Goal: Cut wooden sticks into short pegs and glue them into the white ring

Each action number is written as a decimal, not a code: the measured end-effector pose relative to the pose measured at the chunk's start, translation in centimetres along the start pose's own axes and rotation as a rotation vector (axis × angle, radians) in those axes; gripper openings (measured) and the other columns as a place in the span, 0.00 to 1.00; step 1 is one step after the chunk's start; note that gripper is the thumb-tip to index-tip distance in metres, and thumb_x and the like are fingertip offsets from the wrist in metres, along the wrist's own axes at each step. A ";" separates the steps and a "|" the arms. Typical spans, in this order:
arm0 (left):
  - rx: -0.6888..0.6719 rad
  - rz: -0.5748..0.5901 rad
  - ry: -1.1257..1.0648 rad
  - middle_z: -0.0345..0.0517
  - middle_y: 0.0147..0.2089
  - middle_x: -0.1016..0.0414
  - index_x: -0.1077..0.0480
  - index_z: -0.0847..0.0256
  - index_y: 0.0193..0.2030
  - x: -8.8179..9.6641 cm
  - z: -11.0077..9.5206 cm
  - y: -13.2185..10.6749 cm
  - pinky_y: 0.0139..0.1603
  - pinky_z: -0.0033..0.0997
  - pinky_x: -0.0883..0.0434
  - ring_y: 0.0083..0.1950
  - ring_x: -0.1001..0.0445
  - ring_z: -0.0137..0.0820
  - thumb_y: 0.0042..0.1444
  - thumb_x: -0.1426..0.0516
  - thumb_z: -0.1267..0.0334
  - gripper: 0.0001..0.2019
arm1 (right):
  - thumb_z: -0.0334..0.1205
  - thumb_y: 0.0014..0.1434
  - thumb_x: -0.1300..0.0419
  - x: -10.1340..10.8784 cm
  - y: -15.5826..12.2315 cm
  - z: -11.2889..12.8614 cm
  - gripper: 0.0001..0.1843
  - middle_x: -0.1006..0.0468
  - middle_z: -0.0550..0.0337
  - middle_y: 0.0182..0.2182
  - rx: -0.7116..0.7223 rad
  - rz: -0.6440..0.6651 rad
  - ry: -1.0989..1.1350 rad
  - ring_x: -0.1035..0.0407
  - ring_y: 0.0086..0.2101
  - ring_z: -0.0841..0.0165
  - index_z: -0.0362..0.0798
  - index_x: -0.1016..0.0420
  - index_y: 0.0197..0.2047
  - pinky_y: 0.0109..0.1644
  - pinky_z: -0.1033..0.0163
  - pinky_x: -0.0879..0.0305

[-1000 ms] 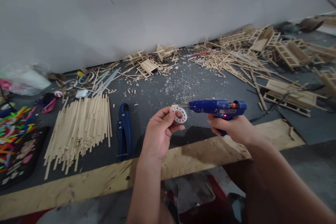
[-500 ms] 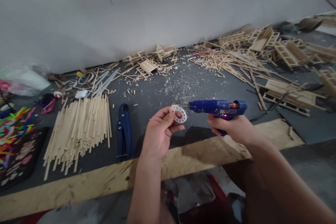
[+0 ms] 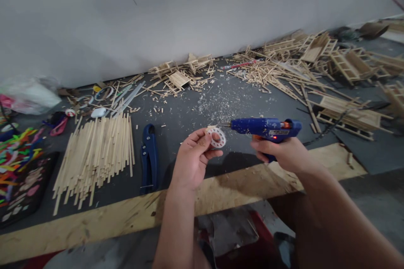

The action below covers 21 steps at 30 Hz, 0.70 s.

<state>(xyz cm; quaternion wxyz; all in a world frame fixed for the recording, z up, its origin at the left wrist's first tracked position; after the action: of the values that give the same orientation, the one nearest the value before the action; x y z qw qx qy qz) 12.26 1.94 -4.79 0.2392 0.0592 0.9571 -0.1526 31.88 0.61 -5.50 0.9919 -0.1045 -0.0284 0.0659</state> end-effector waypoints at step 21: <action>0.016 0.014 -0.041 0.42 0.32 0.25 0.28 0.65 0.36 0.1 0.3 0.4 0.31 0.23 0.25 0.31 0.26 0.25 0.49 0.38 0.65 0.08 | 0.48 0.42 0.31 2.4 1.4 3.7 0.14 0.27 0.61 0.28 0.193 0.021 0.543 0.39 0.21 0.74 0.51 0.26 0.31 0.14 0.71 0.52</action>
<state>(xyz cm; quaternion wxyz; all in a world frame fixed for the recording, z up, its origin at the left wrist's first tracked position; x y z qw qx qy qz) 12.39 2.27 -5.17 0.2592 0.0650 0.9503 -0.1598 33.85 3.04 -2.06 0.9679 -0.0237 0.2457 0.0484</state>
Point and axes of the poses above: each hand's wrist, its own y-axis towards the middle knuckle, its own x-axis out of the back of the hand, z = x × y, the point moved 4 cm from there along y, towards the middle knuckle
